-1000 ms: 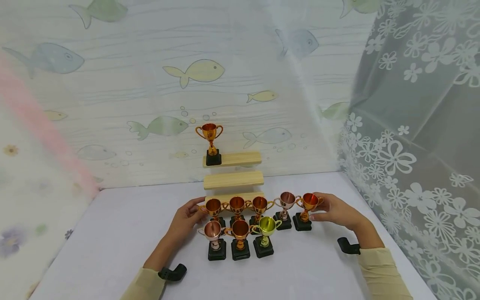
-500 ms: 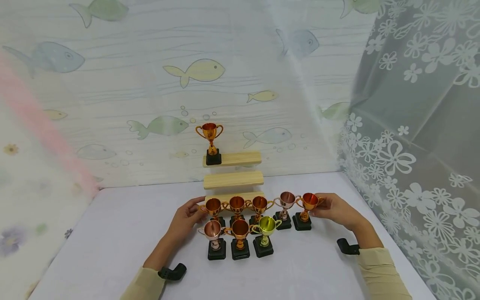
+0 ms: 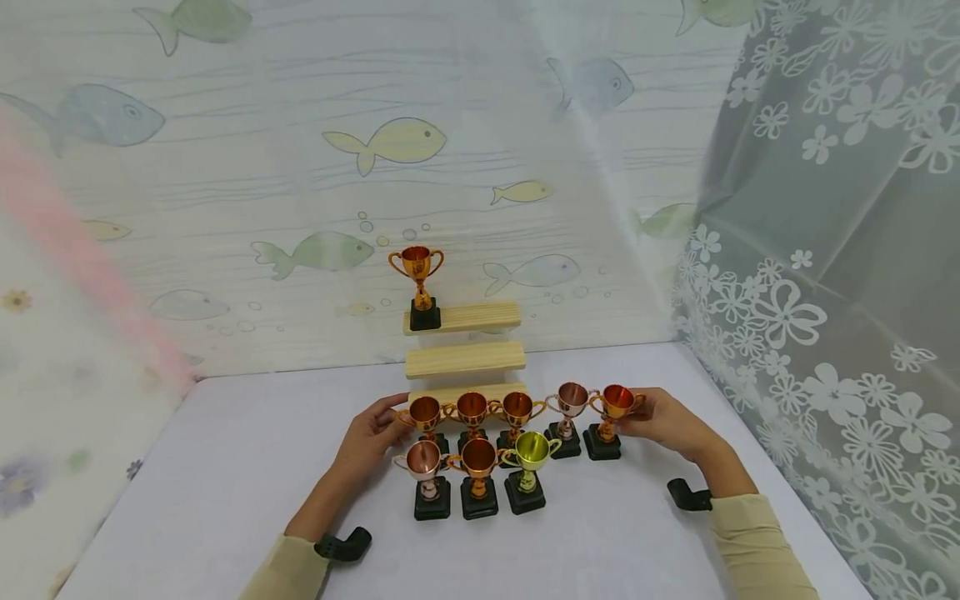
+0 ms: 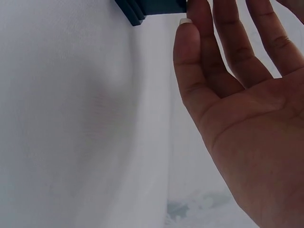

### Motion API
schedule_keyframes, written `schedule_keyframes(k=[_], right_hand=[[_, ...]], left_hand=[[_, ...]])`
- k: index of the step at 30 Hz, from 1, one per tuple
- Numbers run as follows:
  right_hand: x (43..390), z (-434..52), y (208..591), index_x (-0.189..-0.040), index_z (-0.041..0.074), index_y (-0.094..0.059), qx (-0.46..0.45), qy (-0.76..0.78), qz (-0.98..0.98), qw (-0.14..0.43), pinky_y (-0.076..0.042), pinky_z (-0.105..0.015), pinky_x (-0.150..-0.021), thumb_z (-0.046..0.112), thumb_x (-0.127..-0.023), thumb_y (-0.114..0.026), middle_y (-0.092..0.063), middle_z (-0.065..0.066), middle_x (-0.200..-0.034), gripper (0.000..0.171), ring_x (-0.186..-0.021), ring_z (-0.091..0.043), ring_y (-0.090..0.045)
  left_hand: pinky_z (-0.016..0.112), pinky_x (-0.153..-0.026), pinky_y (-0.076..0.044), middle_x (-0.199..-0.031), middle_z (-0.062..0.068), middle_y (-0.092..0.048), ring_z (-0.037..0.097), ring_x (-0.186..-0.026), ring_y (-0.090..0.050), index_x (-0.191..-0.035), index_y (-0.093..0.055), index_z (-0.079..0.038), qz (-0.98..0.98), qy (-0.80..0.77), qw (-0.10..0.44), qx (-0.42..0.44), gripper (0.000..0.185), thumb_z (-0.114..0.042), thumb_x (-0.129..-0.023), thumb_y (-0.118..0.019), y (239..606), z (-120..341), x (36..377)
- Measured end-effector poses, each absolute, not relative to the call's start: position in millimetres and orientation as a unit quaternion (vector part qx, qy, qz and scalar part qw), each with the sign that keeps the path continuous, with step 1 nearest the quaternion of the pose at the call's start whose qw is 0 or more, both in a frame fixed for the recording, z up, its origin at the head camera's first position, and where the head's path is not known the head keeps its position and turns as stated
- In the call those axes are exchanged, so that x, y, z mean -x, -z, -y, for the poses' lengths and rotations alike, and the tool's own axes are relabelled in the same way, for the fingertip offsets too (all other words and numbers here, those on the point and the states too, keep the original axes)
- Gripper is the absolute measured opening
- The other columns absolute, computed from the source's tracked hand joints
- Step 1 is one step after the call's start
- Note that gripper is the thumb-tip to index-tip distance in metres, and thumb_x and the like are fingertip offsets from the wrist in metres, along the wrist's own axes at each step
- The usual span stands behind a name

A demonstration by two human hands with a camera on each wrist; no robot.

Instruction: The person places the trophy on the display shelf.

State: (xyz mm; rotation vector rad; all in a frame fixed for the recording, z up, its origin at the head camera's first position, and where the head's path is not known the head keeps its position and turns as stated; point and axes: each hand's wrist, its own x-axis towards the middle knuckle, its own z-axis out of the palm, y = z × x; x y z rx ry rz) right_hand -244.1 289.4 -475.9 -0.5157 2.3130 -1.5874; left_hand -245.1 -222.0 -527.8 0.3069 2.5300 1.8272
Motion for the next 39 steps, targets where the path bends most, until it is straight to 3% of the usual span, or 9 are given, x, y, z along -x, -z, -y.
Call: schedule_keyframes(k=[15, 25, 33, 39], right_hand=[[244, -287, 473, -0.126, -0.014, -0.066, 0.185, 0.555, -0.801, 0.130, -0.058, -0.027, -0.091, 0.003, -0.095, -0.077, -0.074, -0.025, -0.117, 0.037, -0.104, -0.015, -0.074], [242, -293, 460, -0.120, -0.015, -0.066, 0.179, 0.560, -0.802, 0.106, -0.059, -0.026, -0.090, 0.000, -0.095, -0.075, -0.074, -0.024, -0.112, 0.031, -0.101, -0.014, -0.074], [237, -295, 448, -0.120, -0.012, -0.069, 0.175, 0.548, -0.815, 0.072, -0.058, -0.024, -0.090, 0.002, -0.097, -0.075, -0.076, -0.015, -0.111, 0.028, -0.103, -0.013, -0.073], [232, -296, 437, -0.119, -0.013, -0.069, 0.185, 0.542, -0.818, 0.047, -0.058, -0.023, -0.090, 0.000, -0.097, -0.074, -0.076, -0.013, -0.110, 0.025, -0.104, -0.012, -0.073]], left_hand=[[0.031, -0.077, -0.059, -0.104, 0.018, -0.074, 0.024, -0.089, -0.070, -0.150, -0.056, -0.007, -0.797, -0.595, 0.011, -0.100, 0.047, -0.019, -0.107, -0.067, 528, 222, 245], [0.028, -0.076, -0.059, -0.102, 0.012, -0.075, 0.020, -0.086, -0.070, -0.151, -0.056, -0.009, -0.810, -0.579, 0.005, -0.097, 0.046, -0.014, -0.106, -0.066, 527, 224, 249], [0.029, -0.075, -0.058, -0.103, 0.014, -0.075, 0.017, -0.085, -0.069, -0.151, -0.055, -0.008, -0.805, -0.584, 0.010, -0.105, 0.048, -0.024, -0.107, -0.067, 526, 224, 246], [0.030, -0.074, -0.058, -0.103, 0.018, -0.075, 0.023, -0.086, -0.070, -0.151, -0.056, -0.006, -0.800, -0.590, 0.009, -0.112, 0.048, -0.023, -0.107, -0.067, 526, 222, 244]])
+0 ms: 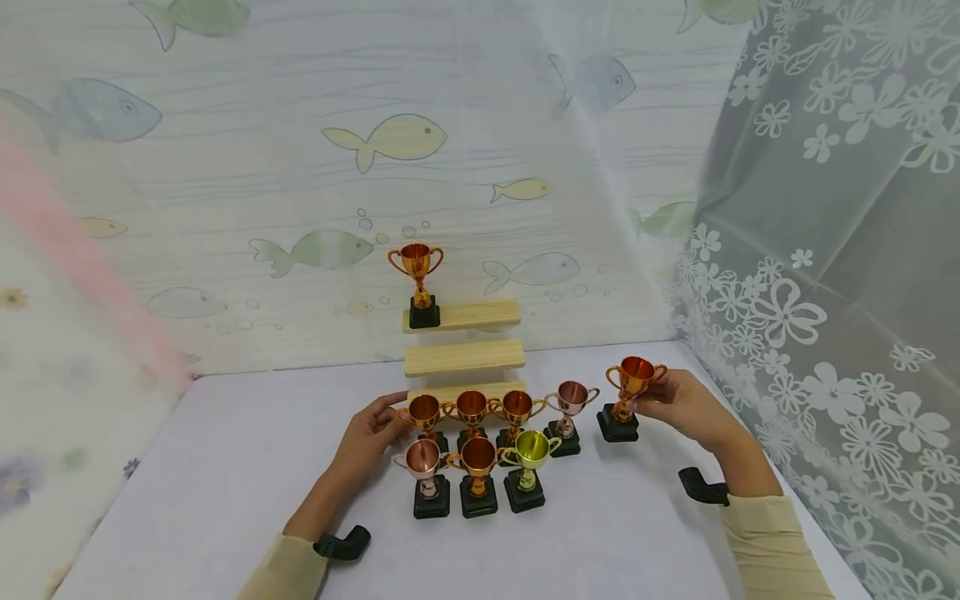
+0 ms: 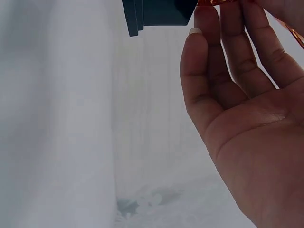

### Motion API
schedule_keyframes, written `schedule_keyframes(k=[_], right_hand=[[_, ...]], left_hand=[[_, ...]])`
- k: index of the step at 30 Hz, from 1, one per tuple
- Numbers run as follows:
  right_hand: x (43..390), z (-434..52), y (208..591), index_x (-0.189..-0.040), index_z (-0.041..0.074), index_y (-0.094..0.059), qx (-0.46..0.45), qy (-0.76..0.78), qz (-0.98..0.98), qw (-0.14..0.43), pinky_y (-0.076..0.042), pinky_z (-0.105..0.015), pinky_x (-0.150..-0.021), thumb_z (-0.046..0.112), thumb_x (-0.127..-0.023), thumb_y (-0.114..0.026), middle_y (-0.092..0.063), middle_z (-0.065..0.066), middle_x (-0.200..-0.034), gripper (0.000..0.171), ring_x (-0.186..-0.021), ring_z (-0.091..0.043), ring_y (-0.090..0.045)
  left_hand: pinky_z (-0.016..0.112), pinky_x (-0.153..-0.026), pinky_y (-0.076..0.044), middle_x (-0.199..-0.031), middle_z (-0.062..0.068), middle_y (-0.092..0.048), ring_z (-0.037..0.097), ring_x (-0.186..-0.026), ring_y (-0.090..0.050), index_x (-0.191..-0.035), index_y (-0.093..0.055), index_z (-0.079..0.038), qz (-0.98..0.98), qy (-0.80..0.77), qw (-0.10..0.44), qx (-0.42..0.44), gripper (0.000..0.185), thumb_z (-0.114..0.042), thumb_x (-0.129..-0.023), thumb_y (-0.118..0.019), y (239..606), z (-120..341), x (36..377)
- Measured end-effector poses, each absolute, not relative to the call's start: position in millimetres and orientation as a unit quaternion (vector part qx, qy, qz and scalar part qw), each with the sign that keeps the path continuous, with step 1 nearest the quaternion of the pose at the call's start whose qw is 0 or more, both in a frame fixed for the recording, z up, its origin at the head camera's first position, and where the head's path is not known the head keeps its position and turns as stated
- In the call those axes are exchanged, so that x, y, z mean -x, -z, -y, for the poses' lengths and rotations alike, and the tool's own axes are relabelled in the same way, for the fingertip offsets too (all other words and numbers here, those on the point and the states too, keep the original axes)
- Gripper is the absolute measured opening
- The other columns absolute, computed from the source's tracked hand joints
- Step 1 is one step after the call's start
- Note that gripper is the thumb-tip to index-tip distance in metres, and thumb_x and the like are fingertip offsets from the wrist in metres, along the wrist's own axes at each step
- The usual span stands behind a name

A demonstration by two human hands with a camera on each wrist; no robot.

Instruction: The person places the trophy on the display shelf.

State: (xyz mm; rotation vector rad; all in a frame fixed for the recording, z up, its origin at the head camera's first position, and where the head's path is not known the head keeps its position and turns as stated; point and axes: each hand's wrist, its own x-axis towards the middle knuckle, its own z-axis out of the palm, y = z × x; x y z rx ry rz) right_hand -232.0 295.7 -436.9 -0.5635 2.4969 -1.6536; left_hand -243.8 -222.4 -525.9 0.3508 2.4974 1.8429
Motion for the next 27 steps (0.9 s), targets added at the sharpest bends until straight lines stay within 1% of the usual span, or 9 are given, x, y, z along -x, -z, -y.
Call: schedule_keyframes(k=[3, 7, 10, 14, 18, 23, 27], right_hand=[[229, -295, 431, -0.119, -0.012, -0.069, 0.192, 0.535, -0.822, 0.040, -0.057, -0.023, -0.091, 0.001, -0.098, -0.073, -0.075, -0.019, -0.112, 0.025, -0.107, -0.009, -0.072], [227, -293, 423, -0.119, -0.011, -0.069, 0.211, 0.533, -0.819, 0.015, -0.056, -0.022, -0.092, -0.002, -0.097, -0.073, -0.076, -0.022, -0.112, 0.023, -0.107, -0.006, -0.072], [223, -290, 413, -0.117, -0.011, -0.070, 0.218, 0.531, -0.819, -0.002, -0.056, -0.021, -0.091, -0.003, -0.097, -0.073, -0.077, -0.015, -0.110, 0.022, -0.106, -0.006, -0.072], [214, -285, 394, -0.118, -0.009, -0.070, 0.200, 0.523, -0.828, -0.012, -0.055, -0.020, -0.091, 0.001, -0.098, -0.074, -0.077, -0.006, -0.109, 0.022, -0.106, -0.005, -0.072], [210, -278, 373, -0.120, -0.010, -0.069, 0.192, 0.523, -0.830, -0.021, -0.056, -0.021, -0.091, 0.002, -0.099, -0.073, -0.077, -0.007, -0.110, 0.025, -0.105, -0.007, -0.073], [216, -268, 351, -0.121, -0.010, -0.069, 0.184, 0.516, -0.836, -0.023, -0.056, -0.021, -0.090, 0.003, -0.099, -0.073, -0.078, -0.005, -0.108, 0.025, -0.102, -0.009, -0.074], [224, -254, 332, -0.122, -0.010, -0.070, 0.169, 0.506, -0.846, -0.013, -0.055, -0.020, -0.091, 0.006, -0.100, -0.073, -0.078, -0.012, -0.110, 0.027, -0.102, -0.007, -0.073]], left_hand=[[0.030, -0.074, -0.058, -0.102, 0.016, -0.075, 0.022, -0.085, -0.070, -0.151, -0.056, -0.007, -0.801, -0.588, 0.007, -0.114, 0.048, -0.023, -0.107, -0.067, 527, 223, 244], [0.028, -0.075, -0.058, -0.100, 0.012, -0.075, 0.019, -0.085, -0.069, -0.151, -0.056, -0.010, -0.805, -0.582, 0.005, -0.112, 0.047, -0.025, -0.107, -0.067, 528, 224, 246], [0.028, -0.076, -0.058, -0.101, 0.013, -0.075, 0.019, -0.086, -0.069, -0.151, -0.056, -0.009, -0.804, -0.585, 0.007, -0.109, 0.048, -0.024, -0.107, -0.067, 528, 224, 246], [0.028, -0.076, -0.057, -0.101, 0.016, -0.074, 0.021, -0.086, -0.069, -0.151, -0.055, -0.006, -0.801, -0.588, 0.010, -0.112, 0.048, -0.023, -0.107, -0.067, 529, 223, 246], [0.028, -0.076, -0.058, -0.100, 0.017, -0.074, 0.023, -0.086, -0.069, -0.150, -0.056, -0.007, -0.799, -0.591, 0.009, -0.110, 0.048, -0.023, -0.107, -0.067, 528, 222, 247], [0.028, -0.076, -0.057, -0.100, 0.016, -0.074, 0.024, -0.087, -0.068, -0.150, -0.057, -0.008, -0.803, -0.586, 0.007, -0.105, 0.047, -0.022, -0.107, -0.067, 528, 223, 247], [0.028, -0.076, -0.057, -0.101, 0.016, -0.075, 0.025, -0.088, -0.068, -0.151, -0.056, -0.007, -0.806, -0.583, 0.009, -0.103, 0.048, -0.023, -0.107, -0.067, 529, 224, 246]])
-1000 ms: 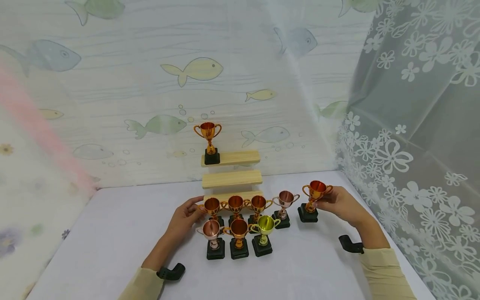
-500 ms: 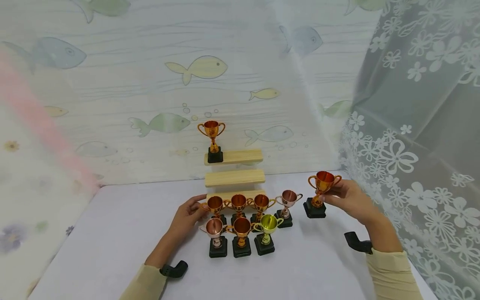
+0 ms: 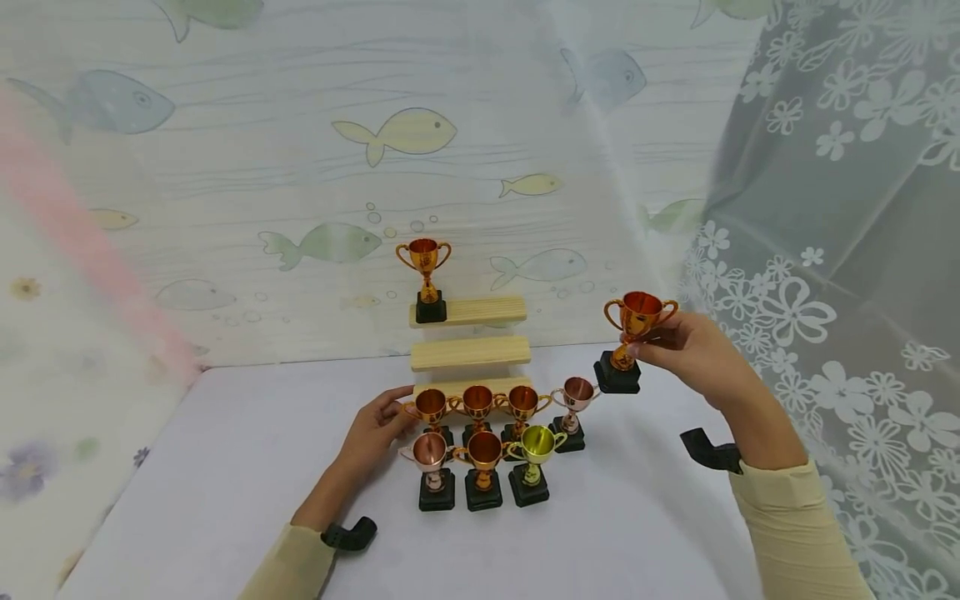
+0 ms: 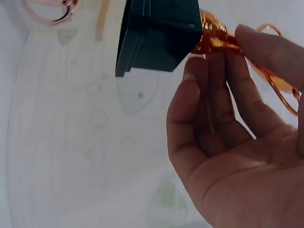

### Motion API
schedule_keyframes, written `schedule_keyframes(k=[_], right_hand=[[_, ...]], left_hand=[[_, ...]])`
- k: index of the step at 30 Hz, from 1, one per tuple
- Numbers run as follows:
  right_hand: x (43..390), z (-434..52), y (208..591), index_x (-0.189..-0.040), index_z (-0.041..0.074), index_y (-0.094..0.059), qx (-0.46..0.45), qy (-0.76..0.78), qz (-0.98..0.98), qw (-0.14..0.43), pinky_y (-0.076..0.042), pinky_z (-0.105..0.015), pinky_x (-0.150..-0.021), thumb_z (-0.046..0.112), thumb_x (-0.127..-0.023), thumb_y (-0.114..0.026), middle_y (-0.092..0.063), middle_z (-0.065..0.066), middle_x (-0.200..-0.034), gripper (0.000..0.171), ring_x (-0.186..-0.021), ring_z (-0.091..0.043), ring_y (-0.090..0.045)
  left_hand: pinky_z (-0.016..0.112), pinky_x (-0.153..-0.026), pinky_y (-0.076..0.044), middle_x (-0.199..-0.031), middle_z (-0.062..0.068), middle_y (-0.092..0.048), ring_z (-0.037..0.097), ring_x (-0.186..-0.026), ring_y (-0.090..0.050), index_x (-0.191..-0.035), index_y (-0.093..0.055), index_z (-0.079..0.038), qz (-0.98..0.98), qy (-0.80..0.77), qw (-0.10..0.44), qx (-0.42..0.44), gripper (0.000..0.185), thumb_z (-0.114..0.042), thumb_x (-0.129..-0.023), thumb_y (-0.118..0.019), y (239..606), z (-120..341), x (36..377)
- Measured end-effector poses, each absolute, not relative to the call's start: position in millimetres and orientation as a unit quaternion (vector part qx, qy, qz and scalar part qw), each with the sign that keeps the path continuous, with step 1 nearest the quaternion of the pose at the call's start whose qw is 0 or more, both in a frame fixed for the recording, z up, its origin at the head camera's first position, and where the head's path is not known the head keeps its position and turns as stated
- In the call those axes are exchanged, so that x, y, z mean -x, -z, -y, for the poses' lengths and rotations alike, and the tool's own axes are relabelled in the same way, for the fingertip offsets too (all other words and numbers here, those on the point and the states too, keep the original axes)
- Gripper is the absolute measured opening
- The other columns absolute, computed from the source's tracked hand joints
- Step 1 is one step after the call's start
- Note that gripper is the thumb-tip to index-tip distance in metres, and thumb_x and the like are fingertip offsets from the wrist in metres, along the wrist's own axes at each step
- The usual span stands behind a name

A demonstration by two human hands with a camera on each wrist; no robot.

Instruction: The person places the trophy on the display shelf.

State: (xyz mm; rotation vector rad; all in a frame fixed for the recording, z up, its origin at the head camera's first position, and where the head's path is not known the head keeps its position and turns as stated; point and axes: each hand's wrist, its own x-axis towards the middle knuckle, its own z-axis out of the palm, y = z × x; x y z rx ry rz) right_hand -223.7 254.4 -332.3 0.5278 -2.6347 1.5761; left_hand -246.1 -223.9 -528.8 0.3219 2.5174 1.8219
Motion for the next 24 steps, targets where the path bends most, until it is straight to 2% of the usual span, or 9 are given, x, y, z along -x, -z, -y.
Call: schedule_keyframes(k=[5, 12, 14, 24], right_hand=[[238, -232, 313, -0.125, -0.008, -0.070, -0.150, -0.497, 0.855, -0.001, -0.055, -0.023, -0.092, 0.011, -0.100, -0.074, -0.075, -0.018, -0.118, 0.032, -0.105, -0.009, -0.071], [262, -199, 302, -0.126, -0.007, -0.070, -0.133, -0.505, 0.852, -0.026, -0.049, -0.048, -0.106, 0.013, -0.100, -0.074, -0.072, -0.022, -0.125, 0.033, -0.118, -0.030, -0.065], [268, -190, 300, -0.125, -0.007, -0.070, -0.131, -0.509, 0.850, -0.032, -0.047, -0.052, -0.108, 0.013, -0.100, -0.074, -0.071, -0.022, -0.125, 0.032, -0.119, -0.032, -0.063], [295, -149, 291, -0.122, -0.006, -0.073, -0.148, -0.536, 0.830, -0.039, -0.045, -0.053, -0.112, 0.011, -0.098, -0.076, -0.072, -0.022, -0.124, 0.029, -0.122, -0.033, -0.063]], left_hand=[[0.028, -0.077, -0.057, -0.103, 0.017, -0.075, 0.026, -0.089, -0.068, -0.151, -0.055, -0.008, -0.803, -0.589, 0.012, -0.094, 0.048, -0.023, -0.107, -0.067, 530, 223, 244], [0.029, -0.076, -0.057, -0.103, 0.016, -0.075, 0.026, -0.088, -0.070, -0.151, -0.055, -0.007, -0.807, -0.582, 0.008, -0.099, 0.048, -0.022, -0.107, -0.067, 534, 223, 244], [0.028, -0.076, -0.057, -0.102, 0.015, -0.076, 0.025, -0.088, -0.070, -0.150, -0.056, -0.008, -0.810, -0.578, 0.007, -0.102, 0.048, -0.024, -0.107, -0.067, 534, 223, 244], [0.027, -0.075, -0.057, -0.099, 0.013, -0.075, 0.022, -0.086, -0.069, -0.151, -0.055, -0.005, -0.809, -0.578, 0.000, -0.108, 0.048, -0.022, -0.107, -0.066, 529, 223, 246]])
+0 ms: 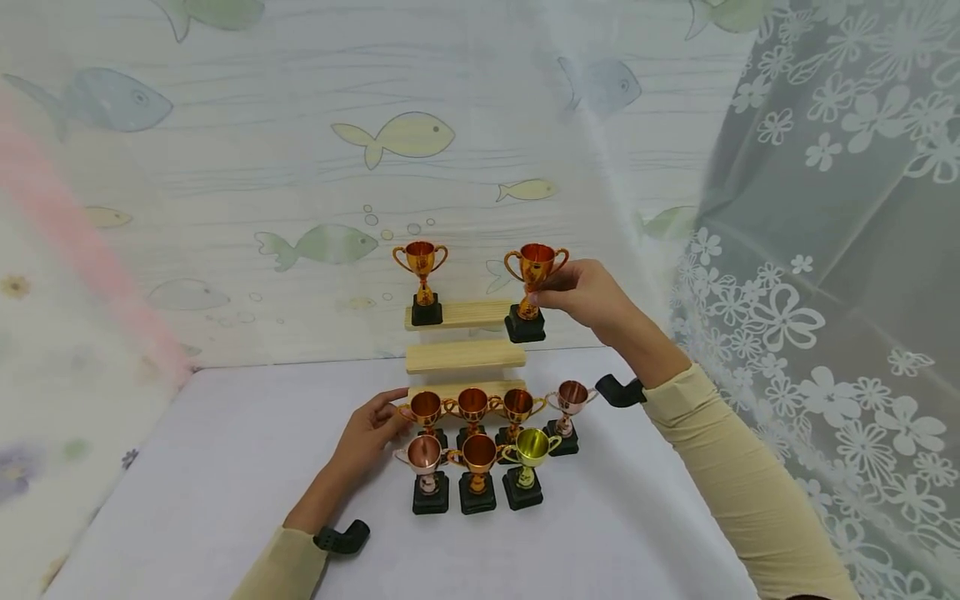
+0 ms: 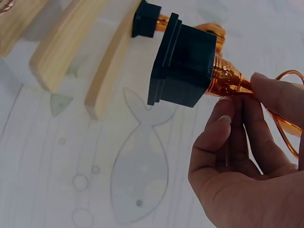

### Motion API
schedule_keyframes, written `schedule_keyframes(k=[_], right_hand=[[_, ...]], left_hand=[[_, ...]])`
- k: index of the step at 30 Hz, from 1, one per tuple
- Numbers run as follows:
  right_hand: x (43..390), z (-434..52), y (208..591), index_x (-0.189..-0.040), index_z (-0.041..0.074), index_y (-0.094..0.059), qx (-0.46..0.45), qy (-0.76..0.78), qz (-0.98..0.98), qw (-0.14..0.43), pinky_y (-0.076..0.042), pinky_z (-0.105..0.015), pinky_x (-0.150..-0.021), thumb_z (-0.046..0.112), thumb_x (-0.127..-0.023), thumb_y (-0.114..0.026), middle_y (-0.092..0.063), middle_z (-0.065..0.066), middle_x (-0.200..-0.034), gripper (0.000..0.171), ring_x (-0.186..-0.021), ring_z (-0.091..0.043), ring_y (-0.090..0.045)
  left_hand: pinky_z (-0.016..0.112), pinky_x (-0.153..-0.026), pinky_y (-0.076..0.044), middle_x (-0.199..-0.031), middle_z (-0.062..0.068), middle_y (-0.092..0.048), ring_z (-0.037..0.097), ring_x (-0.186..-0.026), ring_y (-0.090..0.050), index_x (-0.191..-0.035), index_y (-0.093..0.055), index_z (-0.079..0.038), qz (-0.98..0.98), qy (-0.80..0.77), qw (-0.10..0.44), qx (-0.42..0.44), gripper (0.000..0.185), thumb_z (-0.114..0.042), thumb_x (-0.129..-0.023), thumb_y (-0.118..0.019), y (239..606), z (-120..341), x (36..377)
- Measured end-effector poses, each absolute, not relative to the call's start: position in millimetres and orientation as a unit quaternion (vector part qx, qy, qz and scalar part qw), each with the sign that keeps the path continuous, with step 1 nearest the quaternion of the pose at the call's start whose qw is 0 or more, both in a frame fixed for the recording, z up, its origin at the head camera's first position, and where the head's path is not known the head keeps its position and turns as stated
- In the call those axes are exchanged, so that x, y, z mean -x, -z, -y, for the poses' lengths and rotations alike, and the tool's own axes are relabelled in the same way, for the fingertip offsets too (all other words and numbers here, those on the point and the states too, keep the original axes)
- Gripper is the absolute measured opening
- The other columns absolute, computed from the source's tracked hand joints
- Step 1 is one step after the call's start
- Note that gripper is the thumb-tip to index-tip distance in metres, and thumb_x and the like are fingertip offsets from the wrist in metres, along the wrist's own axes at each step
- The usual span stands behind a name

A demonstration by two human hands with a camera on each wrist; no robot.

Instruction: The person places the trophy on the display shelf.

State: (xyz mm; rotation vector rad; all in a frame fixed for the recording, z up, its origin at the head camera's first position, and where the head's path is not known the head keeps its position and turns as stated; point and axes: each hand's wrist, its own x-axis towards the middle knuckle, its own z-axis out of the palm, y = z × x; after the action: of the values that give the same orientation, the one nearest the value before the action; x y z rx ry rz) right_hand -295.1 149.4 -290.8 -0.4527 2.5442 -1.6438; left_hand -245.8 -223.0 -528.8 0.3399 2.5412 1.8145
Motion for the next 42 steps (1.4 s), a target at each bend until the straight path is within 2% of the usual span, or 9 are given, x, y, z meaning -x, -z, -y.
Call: schedule_keyframes(k=[5, 13, 19, 28, 42], right_hand=[[309, -131, 290, -0.121, -0.004, -0.074, 0.144, 0.538, -0.829, 0.042, -0.047, -0.051, -0.111, 0.012, -0.098, -0.077, -0.072, -0.020, -0.124, 0.029, -0.121, -0.032, -0.063], [328, -105, 291, -0.119, 0.001, -0.077, 0.119, 0.525, -0.842, 0.048, -0.046, -0.053, -0.112, 0.015, -0.097, -0.079, -0.072, -0.016, -0.123, 0.026, -0.120, -0.032, -0.063], [340, -88, 299, -0.114, 0.001, -0.079, 0.106, 0.534, -0.838, 0.043, -0.048, -0.050, -0.110, 0.011, -0.096, -0.080, -0.072, -0.015, -0.122, 0.021, -0.117, -0.031, -0.064], [351, -68, 315, -0.112, -0.003, -0.080, 0.093, 0.553, -0.827, 0.038, -0.048, -0.050, -0.110, 0.007, -0.096, -0.079, -0.071, -0.016, -0.124, 0.018, -0.122, -0.034, -0.062], [360, -55, 325, -0.113, 0.001, -0.078, 0.047, 0.571, -0.819, 0.036, -0.046, -0.052, -0.111, 0.011, -0.098, -0.078, -0.063, -0.014, -0.133, 0.018, -0.128, -0.035, -0.056]], left_hand=[[0.028, -0.076, -0.058, -0.101, 0.016, -0.075, 0.027, -0.088, -0.069, -0.151, -0.054, -0.005, -0.805, -0.584, 0.005, -0.106, 0.049, -0.021, -0.107, -0.067, 527, 224, 246], [0.027, -0.073, -0.057, -0.100, 0.016, -0.075, 0.022, -0.086, -0.070, -0.150, -0.056, -0.007, -0.803, -0.585, 0.006, -0.110, 0.046, -0.022, -0.107, -0.066, 526, 225, 245], [0.028, -0.071, -0.056, -0.100, 0.016, -0.075, 0.024, -0.086, -0.071, -0.149, -0.057, -0.008, -0.805, -0.583, 0.005, -0.113, 0.045, -0.023, -0.107, -0.066, 526, 225, 247], [0.029, -0.074, -0.058, -0.101, 0.018, -0.075, 0.028, -0.087, -0.071, -0.150, -0.056, -0.007, -0.800, -0.589, 0.012, -0.111, 0.046, -0.022, -0.108, -0.066, 528, 225, 245], [0.030, -0.073, -0.058, -0.100, 0.018, -0.075, 0.026, -0.085, -0.071, -0.150, -0.056, -0.006, -0.798, -0.590, 0.009, -0.124, 0.047, -0.022, -0.107, -0.067, 527, 225, 244]])
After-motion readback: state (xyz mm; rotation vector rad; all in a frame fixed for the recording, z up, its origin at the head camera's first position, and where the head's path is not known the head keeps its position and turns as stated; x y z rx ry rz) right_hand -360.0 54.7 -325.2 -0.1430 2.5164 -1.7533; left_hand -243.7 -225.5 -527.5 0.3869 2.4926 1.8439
